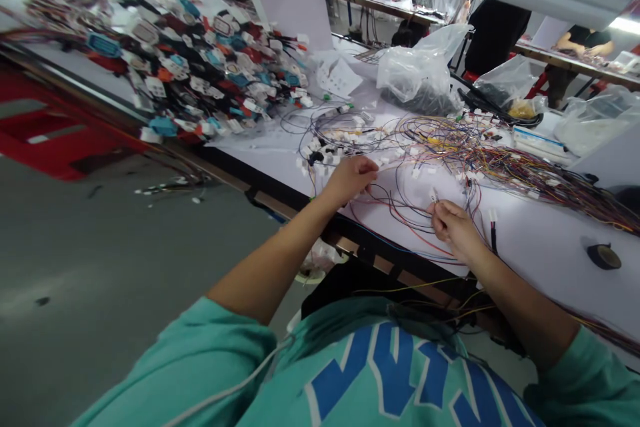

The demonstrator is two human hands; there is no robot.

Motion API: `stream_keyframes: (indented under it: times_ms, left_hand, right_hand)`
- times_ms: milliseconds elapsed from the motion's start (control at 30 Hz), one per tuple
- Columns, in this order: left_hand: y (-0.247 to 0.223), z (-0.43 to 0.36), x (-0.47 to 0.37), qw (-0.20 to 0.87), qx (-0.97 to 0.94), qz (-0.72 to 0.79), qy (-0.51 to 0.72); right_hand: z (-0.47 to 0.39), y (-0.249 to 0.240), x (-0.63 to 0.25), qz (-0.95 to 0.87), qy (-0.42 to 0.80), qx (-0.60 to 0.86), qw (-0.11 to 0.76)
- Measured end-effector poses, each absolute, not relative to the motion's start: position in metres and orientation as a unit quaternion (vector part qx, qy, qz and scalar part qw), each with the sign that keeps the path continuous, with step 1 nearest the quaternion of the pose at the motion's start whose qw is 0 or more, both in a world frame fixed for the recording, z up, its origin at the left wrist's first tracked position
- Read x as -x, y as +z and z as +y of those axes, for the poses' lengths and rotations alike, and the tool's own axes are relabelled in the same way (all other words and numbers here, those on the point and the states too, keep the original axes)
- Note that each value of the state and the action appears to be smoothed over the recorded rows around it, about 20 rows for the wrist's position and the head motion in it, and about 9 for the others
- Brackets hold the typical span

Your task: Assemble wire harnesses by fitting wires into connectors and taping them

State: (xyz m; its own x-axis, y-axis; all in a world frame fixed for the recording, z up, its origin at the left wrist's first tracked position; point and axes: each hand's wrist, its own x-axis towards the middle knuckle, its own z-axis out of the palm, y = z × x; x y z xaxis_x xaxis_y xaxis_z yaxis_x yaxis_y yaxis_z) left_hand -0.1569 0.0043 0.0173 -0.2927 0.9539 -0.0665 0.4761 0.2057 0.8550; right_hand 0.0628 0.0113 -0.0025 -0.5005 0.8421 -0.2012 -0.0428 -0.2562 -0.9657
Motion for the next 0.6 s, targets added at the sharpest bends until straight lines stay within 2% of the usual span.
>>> stream_keyframes:
  times_ms: [67, 133, 267, 600]
  left_hand:
    - [0.019, 0.024, 0.162, 0.185, -0.566, 0.748, 0.293]
    - [0.021, 0.042, 0.164, 0.109, -0.595, 0.77, 0.203]
    - [0.019, 0.066, 0.164, 0.088, -0.614, 0.78, 0.086]
    - [0.018, 0.069, 0.166, 0.052, -0.639, 0.767, 0.033]
  right_hand:
    - [0.011, -0.001, -0.063, -0.502, 0.703, 0.383, 0.327]
    - [0.012, 0.0, -0.064, -0.489, 0.712, 0.379, 0.333]
    - [0.016, 0.0, -0.068, -0.451, 0.736, 0.366, 0.347]
    - [0.02, -0.001, -0.071, -0.417, 0.773, 0.343, 0.335]
